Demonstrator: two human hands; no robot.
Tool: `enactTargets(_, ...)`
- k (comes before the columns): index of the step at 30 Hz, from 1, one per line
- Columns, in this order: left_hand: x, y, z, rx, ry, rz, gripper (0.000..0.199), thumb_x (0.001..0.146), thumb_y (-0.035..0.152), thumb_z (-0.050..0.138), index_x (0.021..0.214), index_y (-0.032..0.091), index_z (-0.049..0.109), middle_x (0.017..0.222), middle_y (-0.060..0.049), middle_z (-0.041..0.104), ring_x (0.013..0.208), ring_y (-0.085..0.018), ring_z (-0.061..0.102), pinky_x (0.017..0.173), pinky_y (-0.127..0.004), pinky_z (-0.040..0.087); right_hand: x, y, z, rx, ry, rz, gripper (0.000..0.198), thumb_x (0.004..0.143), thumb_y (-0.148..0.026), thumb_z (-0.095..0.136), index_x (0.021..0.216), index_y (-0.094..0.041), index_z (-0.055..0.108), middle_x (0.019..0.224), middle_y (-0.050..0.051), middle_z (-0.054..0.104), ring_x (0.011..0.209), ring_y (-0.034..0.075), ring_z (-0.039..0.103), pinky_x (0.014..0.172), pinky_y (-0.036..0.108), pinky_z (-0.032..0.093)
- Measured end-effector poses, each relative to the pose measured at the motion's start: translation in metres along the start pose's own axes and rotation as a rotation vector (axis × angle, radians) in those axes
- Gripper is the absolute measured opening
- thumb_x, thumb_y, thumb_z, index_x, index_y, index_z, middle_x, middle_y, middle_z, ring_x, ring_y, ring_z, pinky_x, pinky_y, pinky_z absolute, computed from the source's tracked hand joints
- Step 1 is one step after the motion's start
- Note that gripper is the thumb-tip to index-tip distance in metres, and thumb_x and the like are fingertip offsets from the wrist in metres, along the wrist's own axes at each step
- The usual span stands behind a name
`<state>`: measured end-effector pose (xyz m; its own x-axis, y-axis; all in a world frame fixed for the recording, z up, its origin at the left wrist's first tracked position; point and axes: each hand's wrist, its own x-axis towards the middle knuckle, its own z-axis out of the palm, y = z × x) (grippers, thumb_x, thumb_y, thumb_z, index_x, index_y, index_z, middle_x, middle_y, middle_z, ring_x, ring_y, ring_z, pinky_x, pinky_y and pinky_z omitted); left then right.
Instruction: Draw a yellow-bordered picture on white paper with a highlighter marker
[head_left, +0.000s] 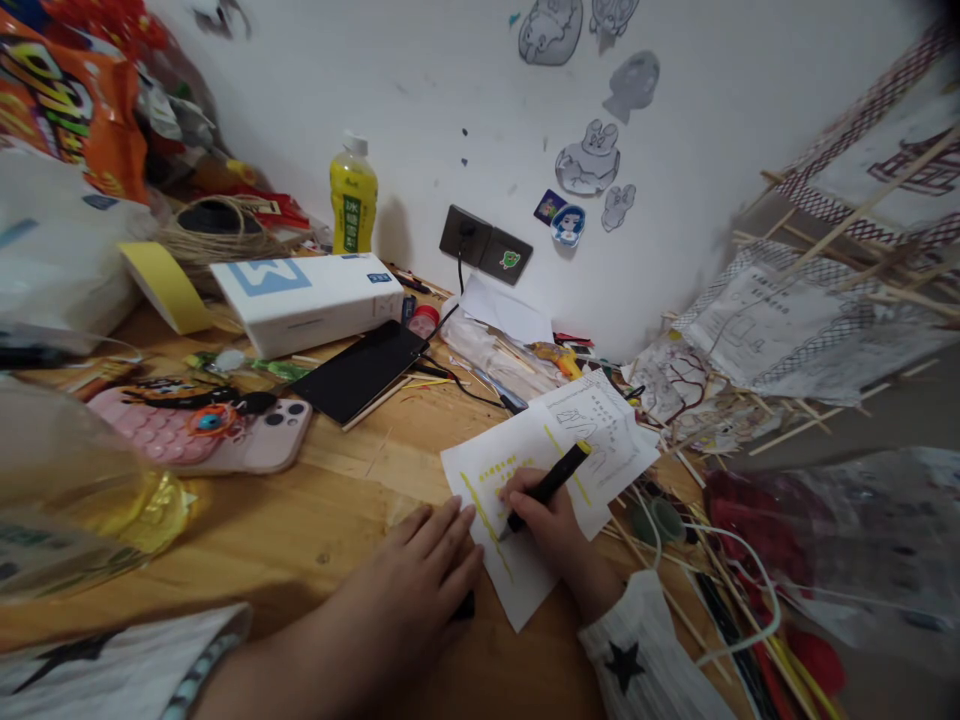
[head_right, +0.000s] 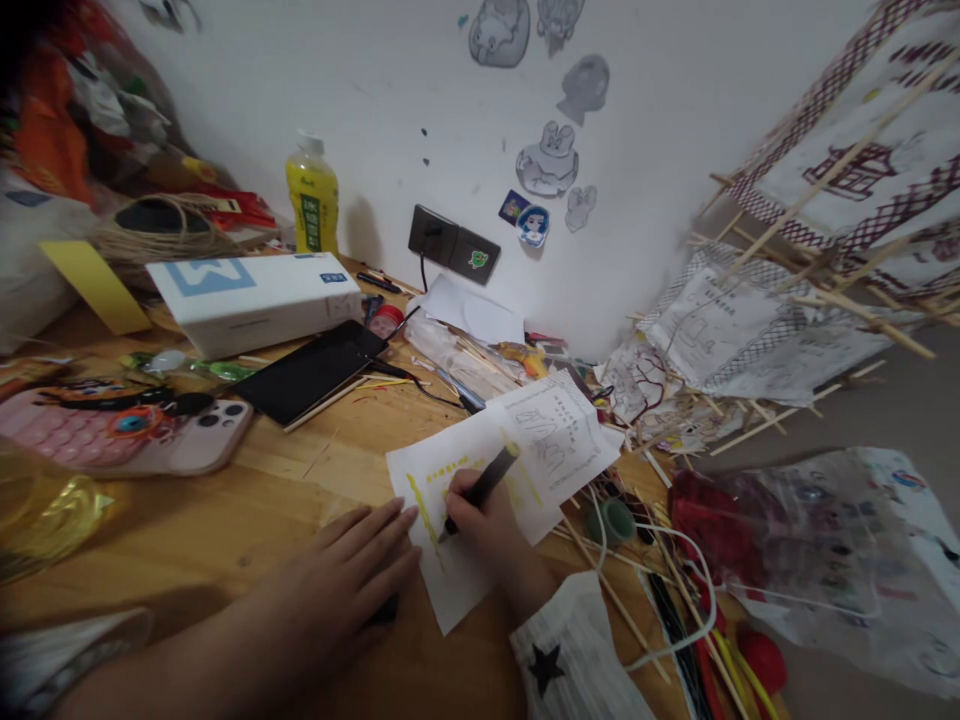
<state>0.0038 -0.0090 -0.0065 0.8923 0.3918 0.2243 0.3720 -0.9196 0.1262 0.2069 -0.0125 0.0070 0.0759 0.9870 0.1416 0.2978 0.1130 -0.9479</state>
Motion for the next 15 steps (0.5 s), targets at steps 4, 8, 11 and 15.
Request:
enactTargets(4, 0.0001, -0.0006, -0.0008, -0.015, -0.016, -0.005, 0.049, 0.090, 0.050, 0.055, 0.124, 0.016, 0.062, 0.136, -0.019, 0.054, 0.125, -0.034, 0.049, 0.100, -0.046, 0.037, -0.0013, -0.0005, -0.0002, -0.001, 0.006, -0.011, 0.017, 0.065, -0.026, 0.054, 0.049, -0.021, 0.048, 0.049, -0.003, 0.045, 0.051, 0.014, 0.044, 0.050, 0.026, 0.037)
enactTargets(8, 0.0001, -0.0007, -0.0015, -0.038, -0.056, -0.008, 0.050, 0.092, 0.051, 0.052, 0.127, 0.016, 0.060, 0.138, -0.019, 0.051, 0.128, -0.034, 0.046, 0.101, -0.047, 0.035, -0.0019, -0.0015, -0.0001, 0.000, -0.001, -0.013, 0.017, 0.064, -0.025, 0.055, 0.049, -0.021, 0.047, 0.048, -0.003, 0.045, 0.050, 0.014, 0.044, 0.048, 0.025, 0.037)
enactTargets(11, -0.0001, -0.0003, -0.0006, -0.038, -0.040, -0.019, 0.049, 0.091, 0.051, 0.054, 0.126, 0.017, 0.060, 0.138, -0.019, 0.052, 0.127, -0.034, 0.047, 0.101, -0.047, 0.035, -0.0026, -0.0015, 0.0002, 0.003, -0.005, 0.004, 0.018, 0.064, -0.025, 0.055, 0.048, -0.021, 0.047, 0.047, -0.004, 0.044, 0.049, 0.013, 0.043, 0.047, 0.025, 0.036)
enactTargets(15, -0.0009, 0.0003, 0.0006, -0.034, -0.023, -0.017, 0.049, 0.090, 0.050, 0.056, 0.125, 0.017, 0.061, 0.138, -0.019, 0.052, 0.128, -0.035, 0.046, 0.101, -0.048, 0.037, -0.0044, -0.0001, 0.0002, 0.021, 0.013, 0.007, 0.016, 0.065, -0.024, 0.055, 0.050, -0.021, 0.049, 0.049, -0.003, 0.046, 0.051, 0.014, 0.044, 0.049, 0.025, 0.037)
